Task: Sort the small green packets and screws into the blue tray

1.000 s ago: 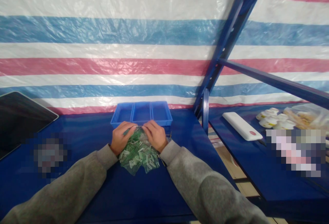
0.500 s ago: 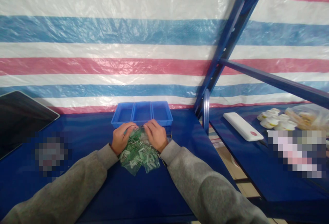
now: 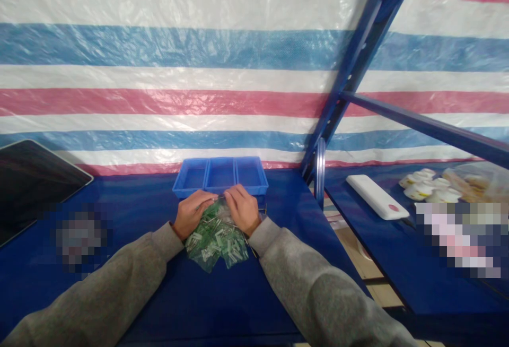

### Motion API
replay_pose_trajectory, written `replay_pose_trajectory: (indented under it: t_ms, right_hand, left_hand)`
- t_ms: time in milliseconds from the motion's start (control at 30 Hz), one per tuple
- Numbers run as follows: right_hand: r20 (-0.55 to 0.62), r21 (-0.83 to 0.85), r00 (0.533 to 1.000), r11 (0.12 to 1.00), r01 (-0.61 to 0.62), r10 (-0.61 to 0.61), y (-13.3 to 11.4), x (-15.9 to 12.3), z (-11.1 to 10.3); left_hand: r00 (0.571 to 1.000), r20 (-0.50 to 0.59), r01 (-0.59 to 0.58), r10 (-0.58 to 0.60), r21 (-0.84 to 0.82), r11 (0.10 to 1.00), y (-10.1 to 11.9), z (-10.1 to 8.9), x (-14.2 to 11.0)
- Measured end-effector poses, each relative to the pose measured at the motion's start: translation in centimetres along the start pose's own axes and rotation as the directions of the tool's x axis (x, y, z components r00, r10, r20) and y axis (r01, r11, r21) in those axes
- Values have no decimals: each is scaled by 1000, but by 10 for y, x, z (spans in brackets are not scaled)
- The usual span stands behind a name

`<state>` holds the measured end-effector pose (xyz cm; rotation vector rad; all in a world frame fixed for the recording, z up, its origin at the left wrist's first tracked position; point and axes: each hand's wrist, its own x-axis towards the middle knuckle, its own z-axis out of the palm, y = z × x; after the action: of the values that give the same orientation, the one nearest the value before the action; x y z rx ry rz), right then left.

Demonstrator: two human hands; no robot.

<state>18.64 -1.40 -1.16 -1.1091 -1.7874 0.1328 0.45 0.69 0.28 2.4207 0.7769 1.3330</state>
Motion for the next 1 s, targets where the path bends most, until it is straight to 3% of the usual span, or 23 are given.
replay_pose_trajectory:
  t_ms: [867, 1000]
  right_hand:
    - [-29, 15, 1000, 1000, -9, 10, 0, 0, 0]
    - [-17, 43, 1000, 999, -3, 4, -1, -1, -2]
  left_hand:
    - [1000, -17, 22, -22, 6, 1000, -4, -2, -1]
    - [996, -57, 78, -75, 45, 996, -4, 0, -1]
